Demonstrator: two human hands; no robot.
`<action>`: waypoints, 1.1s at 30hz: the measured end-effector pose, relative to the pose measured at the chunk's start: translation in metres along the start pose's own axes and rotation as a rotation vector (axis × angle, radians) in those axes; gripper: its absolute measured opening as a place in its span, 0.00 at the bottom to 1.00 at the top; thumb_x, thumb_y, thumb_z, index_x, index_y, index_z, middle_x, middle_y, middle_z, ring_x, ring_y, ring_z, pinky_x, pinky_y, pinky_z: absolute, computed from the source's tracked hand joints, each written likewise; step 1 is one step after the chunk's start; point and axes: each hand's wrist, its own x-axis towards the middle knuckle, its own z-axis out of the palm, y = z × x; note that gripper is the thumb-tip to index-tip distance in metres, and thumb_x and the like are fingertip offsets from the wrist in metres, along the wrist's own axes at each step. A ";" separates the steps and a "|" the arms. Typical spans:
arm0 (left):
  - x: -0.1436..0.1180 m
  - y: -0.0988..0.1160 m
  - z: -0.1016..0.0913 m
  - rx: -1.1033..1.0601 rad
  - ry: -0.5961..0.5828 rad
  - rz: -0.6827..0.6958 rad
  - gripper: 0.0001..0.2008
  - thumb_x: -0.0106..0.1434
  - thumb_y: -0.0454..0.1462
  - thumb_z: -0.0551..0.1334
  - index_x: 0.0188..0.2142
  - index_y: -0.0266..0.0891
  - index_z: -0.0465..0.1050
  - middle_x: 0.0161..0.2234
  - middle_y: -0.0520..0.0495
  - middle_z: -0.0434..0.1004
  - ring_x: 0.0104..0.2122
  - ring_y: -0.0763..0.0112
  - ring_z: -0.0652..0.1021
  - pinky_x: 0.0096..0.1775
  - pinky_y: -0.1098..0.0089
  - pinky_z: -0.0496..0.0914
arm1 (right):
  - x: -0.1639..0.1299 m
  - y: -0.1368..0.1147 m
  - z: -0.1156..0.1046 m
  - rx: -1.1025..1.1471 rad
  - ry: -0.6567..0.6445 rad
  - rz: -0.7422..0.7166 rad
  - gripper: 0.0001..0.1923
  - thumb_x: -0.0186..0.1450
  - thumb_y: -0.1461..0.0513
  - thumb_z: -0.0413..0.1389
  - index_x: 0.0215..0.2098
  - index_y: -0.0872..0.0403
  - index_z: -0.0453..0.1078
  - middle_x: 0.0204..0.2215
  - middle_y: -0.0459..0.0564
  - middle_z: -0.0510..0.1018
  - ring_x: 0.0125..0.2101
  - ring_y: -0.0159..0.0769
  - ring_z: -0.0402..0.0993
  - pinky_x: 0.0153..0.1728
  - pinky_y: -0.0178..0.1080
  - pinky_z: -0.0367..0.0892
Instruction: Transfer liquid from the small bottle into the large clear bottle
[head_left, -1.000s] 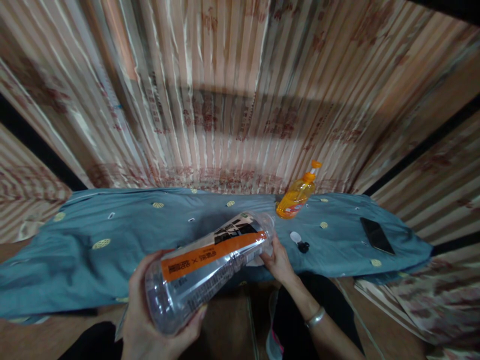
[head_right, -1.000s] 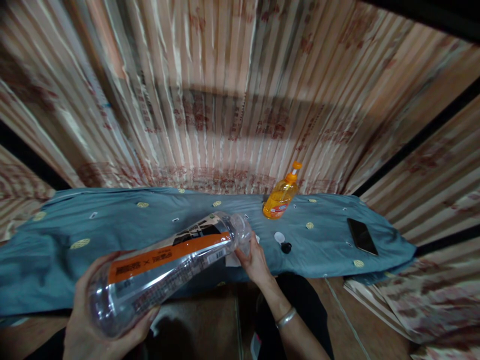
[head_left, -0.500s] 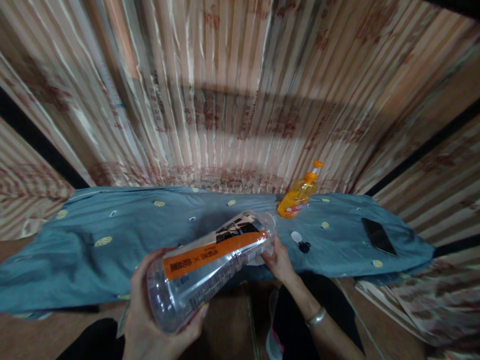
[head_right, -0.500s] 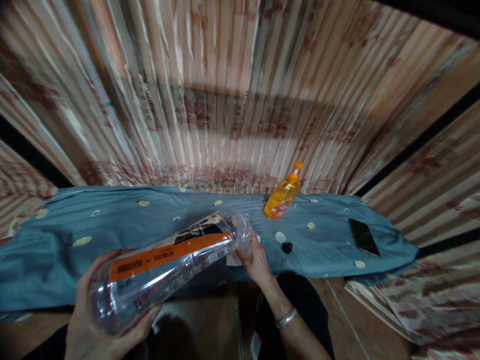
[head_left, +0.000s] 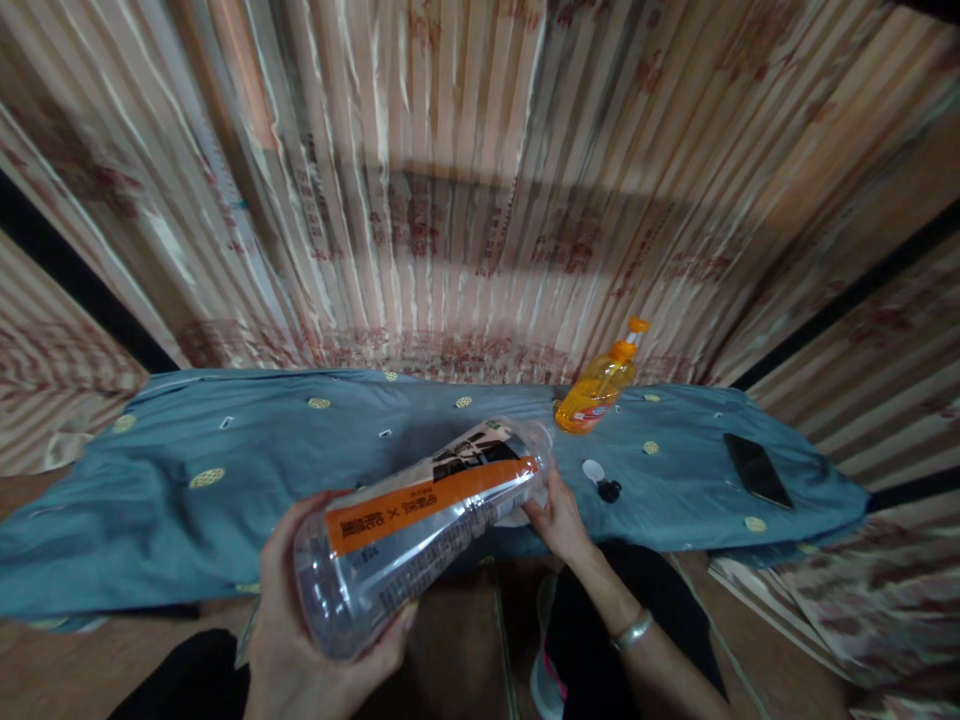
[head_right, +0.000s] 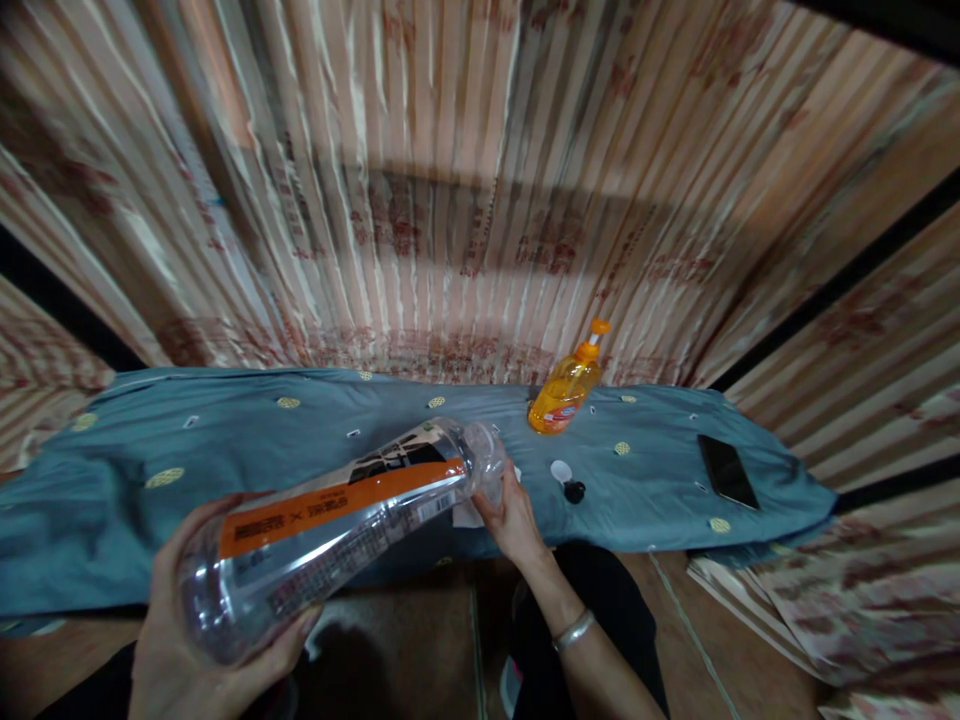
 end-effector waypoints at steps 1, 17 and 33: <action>0.000 0.000 0.000 0.001 0.001 -0.003 0.42 0.54 0.52 0.73 0.65 0.48 0.64 0.57 0.43 0.76 0.52 0.53 0.82 0.56 0.54 0.79 | 0.000 0.001 0.000 -0.008 0.002 -0.002 0.24 0.63 0.56 0.61 0.57 0.50 0.71 0.48 0.55 0.87 0.48 0.50 0.86 0.50 0.49 0.81; 0.000 -0.008 0.000 0.004 -0.019 0.006 0.42 0.53 0.52 0.74 0.64 0.49 0.64 0.56 0.44 0.77 0.52 0.55 0.83 0.56 0.57 0.79 | 0.000 -0.002 0.000 0.027 0.005 -0.005 0.27 0.63 0.56 0.61 0.60 0.51 0.69 0.48 0.55 0.87 0.47 0.50 0.86 0.49 0.48 0.81; 0.001 -0.004 0.001 -0.085 -0.043 -0.009 0.43 0.51 0.49 0.76 0.64 0.50 0.63 0.60 0.40 0.75 0.55 0.48 0.82 0.57 0.48 0.80 | 0.000 -0.004 0.000 0.017 0.009 0.018 0.26 0.63 0.55 0.60 0.60 0.51 0.70 0.49 0.55 0.87 0.49 0.50 0.85 0.52 0.50 0.80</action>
